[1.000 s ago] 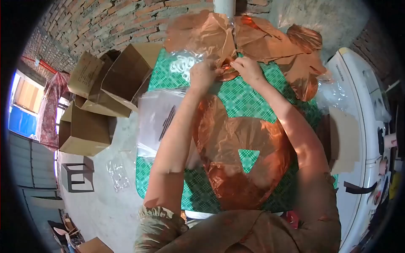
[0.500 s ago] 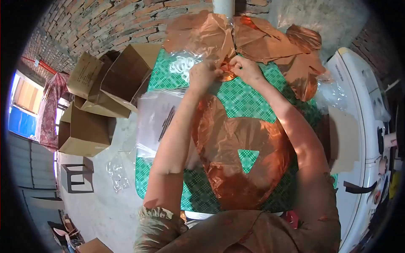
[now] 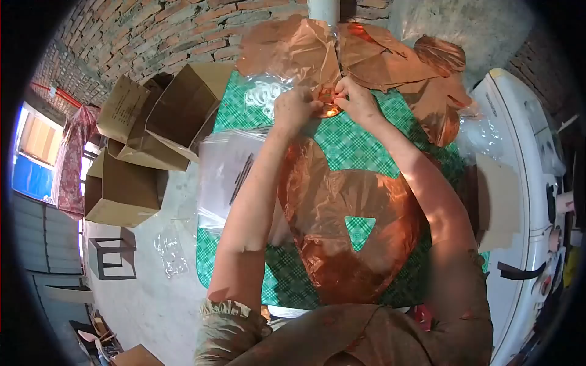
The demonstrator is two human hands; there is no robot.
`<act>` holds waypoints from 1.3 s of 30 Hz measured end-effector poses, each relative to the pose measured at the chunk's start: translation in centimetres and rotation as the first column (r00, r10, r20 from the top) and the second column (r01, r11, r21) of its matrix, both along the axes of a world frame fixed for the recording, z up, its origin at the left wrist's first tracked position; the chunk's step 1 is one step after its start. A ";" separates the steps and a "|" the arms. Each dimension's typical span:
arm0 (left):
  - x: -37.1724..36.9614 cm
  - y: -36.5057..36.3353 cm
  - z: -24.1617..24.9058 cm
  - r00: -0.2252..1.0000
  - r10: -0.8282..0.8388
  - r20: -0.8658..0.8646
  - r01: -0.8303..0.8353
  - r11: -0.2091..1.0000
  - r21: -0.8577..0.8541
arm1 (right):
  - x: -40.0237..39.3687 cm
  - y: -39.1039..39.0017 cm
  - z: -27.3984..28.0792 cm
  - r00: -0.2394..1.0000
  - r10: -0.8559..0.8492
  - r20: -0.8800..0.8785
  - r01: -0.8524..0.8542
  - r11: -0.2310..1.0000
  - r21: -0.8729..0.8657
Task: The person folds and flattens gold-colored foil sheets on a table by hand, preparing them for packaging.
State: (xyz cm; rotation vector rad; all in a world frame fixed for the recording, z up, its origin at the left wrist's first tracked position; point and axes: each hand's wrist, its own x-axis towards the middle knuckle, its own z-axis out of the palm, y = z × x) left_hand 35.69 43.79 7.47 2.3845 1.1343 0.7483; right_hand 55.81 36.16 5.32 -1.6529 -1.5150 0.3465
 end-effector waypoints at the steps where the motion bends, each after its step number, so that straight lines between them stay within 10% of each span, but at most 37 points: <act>1: 0.0 -0.1 0.1 1.000 0.005 -0.011 -0.004 1.000 0.012 | 0.2 0.2 -0.3 1.000 0.017 0.006 -0.017 1.000 0.010; 14: 0.1 -1.3 2.2 0.998 0.018 0.064 -0.009 0.992 -0.128 | 0.0 1.6 -0.2 0.992 0.058 0.113 -0.069 0.993 0.101; 22: 0.2 0.0 0.1 0.999 -0.009 -0.045 0.012 0.997 0.077 | -1.6 0.7 1.1 0.999 0.035 -0.018 -0.029 0.960 0.277; 28: 0.5 0.2 -0.3 0.999 0.032 -0.001 -0.032 0.998 0.049 | -1.6 -1.6 1.1 0.801 -0.113 0.587 -0.036 0.971 0.236; 35: 2.2 2.0 1.6 0.969 -0.040 0.242 -0.052 0.930 0.364 | -1.8 -0.8 1.0 0.623 -0.115 0.774 -0.205 0.930 0.304; 39: 2.8 2.2 4.8 0.992 0.068 0.104 -0.097 0.945 0.314 | -2.5 1.3 1.1 0.733 -0.047 0.678 -0.118 0.974 0.195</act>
